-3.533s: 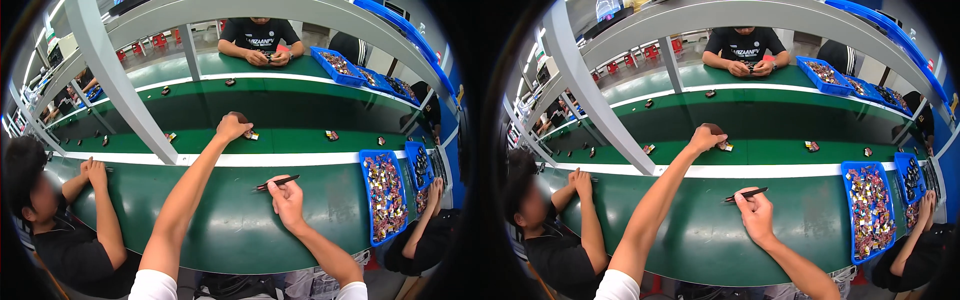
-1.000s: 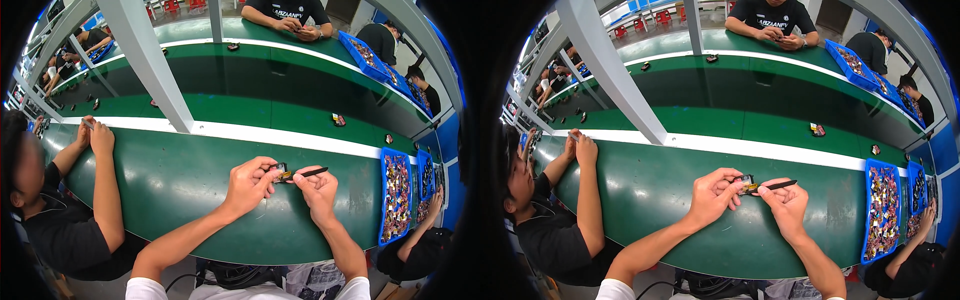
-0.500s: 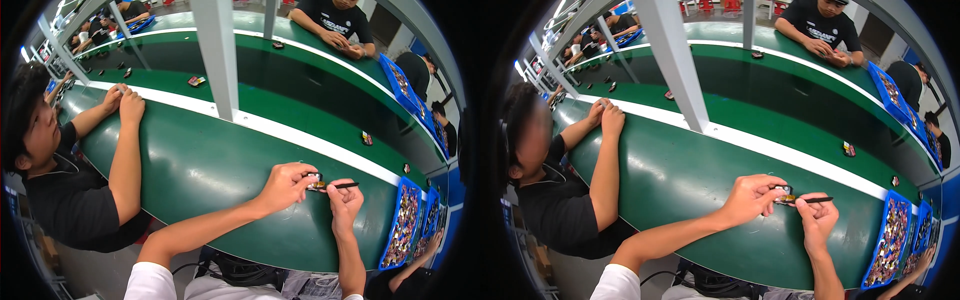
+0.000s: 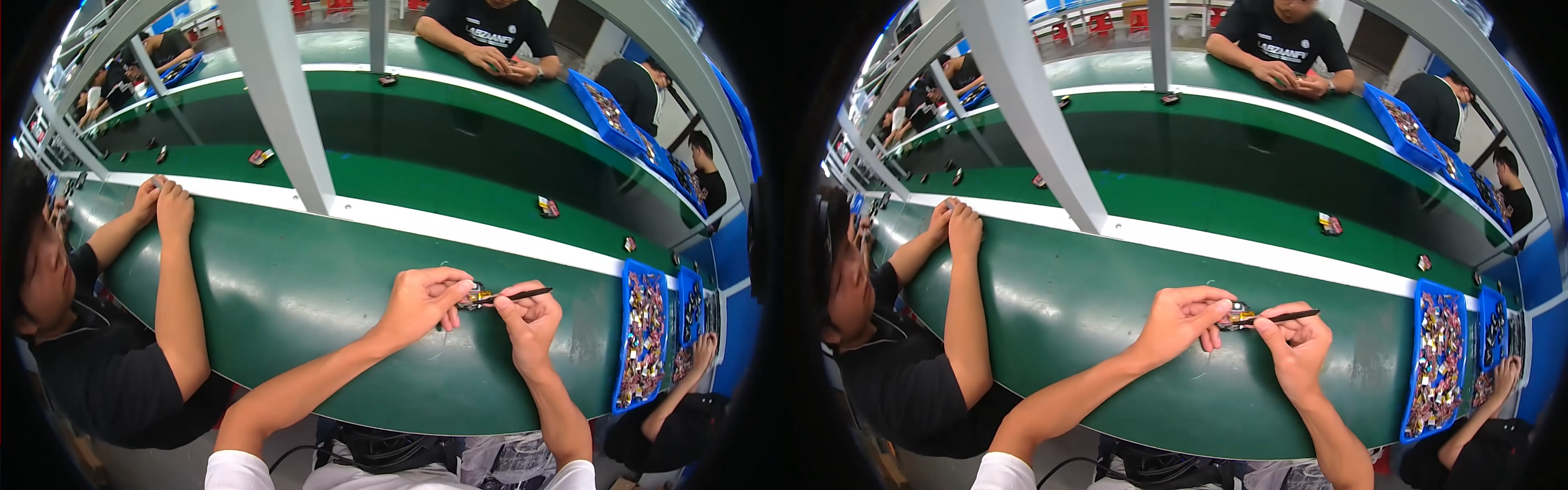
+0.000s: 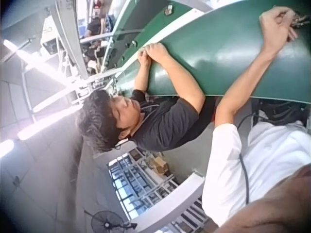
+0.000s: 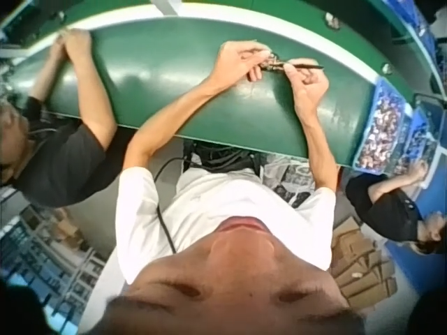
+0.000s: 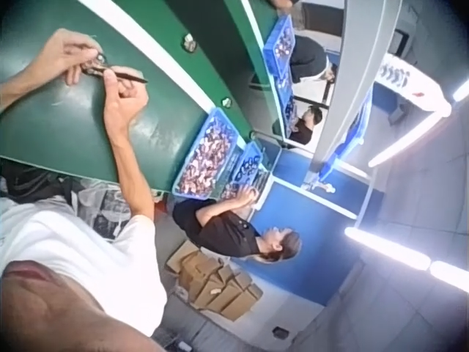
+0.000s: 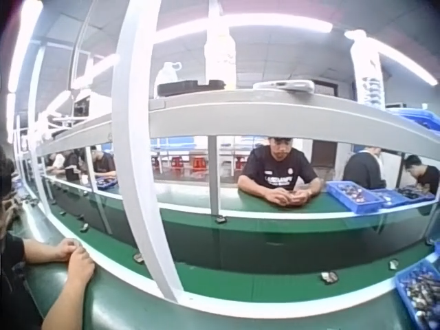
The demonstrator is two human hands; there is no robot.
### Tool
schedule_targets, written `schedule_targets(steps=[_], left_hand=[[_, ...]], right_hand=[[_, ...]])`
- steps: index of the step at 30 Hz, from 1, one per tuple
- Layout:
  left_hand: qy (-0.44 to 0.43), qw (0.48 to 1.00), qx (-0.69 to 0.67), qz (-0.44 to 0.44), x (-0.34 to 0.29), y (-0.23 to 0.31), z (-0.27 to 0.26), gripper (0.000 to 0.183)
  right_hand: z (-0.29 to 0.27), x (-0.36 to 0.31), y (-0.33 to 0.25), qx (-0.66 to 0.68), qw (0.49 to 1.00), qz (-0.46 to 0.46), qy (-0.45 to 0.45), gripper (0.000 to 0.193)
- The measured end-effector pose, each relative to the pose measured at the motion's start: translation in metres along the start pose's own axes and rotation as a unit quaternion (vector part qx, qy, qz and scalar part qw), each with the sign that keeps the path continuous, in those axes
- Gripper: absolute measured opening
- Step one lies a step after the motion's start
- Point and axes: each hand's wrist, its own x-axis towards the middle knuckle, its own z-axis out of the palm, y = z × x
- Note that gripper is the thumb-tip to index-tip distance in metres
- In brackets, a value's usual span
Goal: Assembling small electronic components on an assembly line using tweezers.
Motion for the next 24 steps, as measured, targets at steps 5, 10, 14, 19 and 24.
schedule_targets(steps=[5,10,14,19,24], left_hand=[[-0.012,1.0,-0.021,-0.014,0.0027,-0.0072,0.0017,0.027],[-0.009,0.999,-0.034,-0.011,0.001,-0.0046,0.0018,0.029],[-0.008,0.998,-0.055,-0.001,0.0022,-0.0046,0.0016,0.029],[-0.003,0.998,-0.055,0.004,0.002,-0.0075,0.0021,0.029],[0.002,0.999,-0.052,0.014,0.0014,-0.0052,0.0029,0.028]], right_hand=[[0.0013,-0.0027,-0.0002,-0.004,0.999,-0.04,0.018,0.013],[0.0029,-0.0042,0.0023,-0.056,0.993,-0.101,0.012,0.011],[0.0042,-0.0044,0.005,-0.066,0.991,-0.118,0.014,0.011],[0.0056,-0.0051,0.0048,-0.094,0.987,-0.131,0.028,0.011],[0.0042,-0.0067,0.0049,-0.142,0.977,-0.156,0.032,0.012]])
